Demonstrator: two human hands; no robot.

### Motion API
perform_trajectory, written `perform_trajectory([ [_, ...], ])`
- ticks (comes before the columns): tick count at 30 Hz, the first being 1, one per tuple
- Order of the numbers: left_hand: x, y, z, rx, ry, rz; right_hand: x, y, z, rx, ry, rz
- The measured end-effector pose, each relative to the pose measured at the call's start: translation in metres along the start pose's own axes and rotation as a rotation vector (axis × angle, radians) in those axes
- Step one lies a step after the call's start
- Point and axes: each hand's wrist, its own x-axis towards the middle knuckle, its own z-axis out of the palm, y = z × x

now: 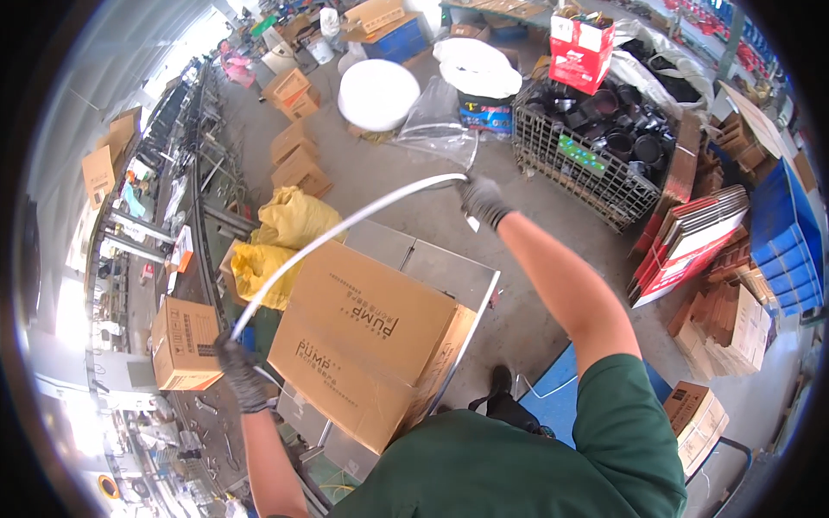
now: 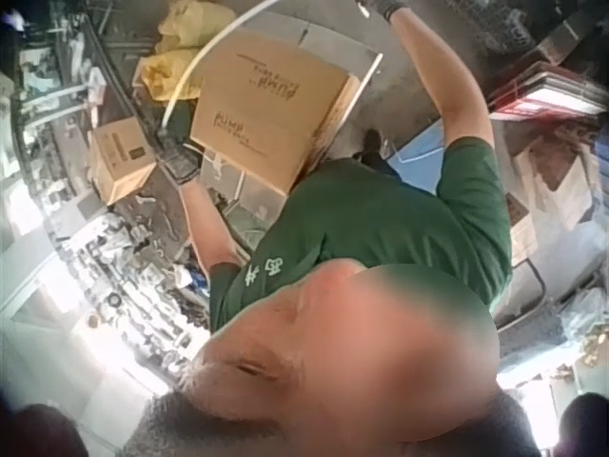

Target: The person places a box onto a strapping machine, secures it with white plastic bands twice, and then transfers the strapped box onto a blue rolling cart.

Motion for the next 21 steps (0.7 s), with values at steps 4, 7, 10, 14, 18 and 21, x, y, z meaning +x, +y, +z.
perform_trajectory([
  [4, -0.018, -0.085, 0.02, 0.487, -0.137, 0.318, 0.056, -0.002, 0.028, 0.465, -0.363, 0.337],
  [7, -0.039, -0.065, 0.067, 0.952, -0.346, 0.39, 0.07, 0.039, 0.068, 0.377, -0.613, 0.148],
  [10, -0.041, -0.073, 0.066, 0.949, -0.312, 0.321, 0.062, 0.055, 0.128, 0.489, -0.61, 0.281],
  [14, -0.035, -0.069, 0.07, 1.05, -0.342, 0.373, 0.063, 0.087, 0.183, 0.273, -0.608, 0.25],
  [18, -0.033, -0.061, 0.074, 1.098, -0.354, 0.374, 0.063, 0.1, 0.207, -0.582, -0.483, -0.122],
  [21, -0.031, -0.057, 0.072, 1.054, -0.368, 0.372, 0.057, 0.093, 0.216, -0.698, -0.474, -0.192],
])
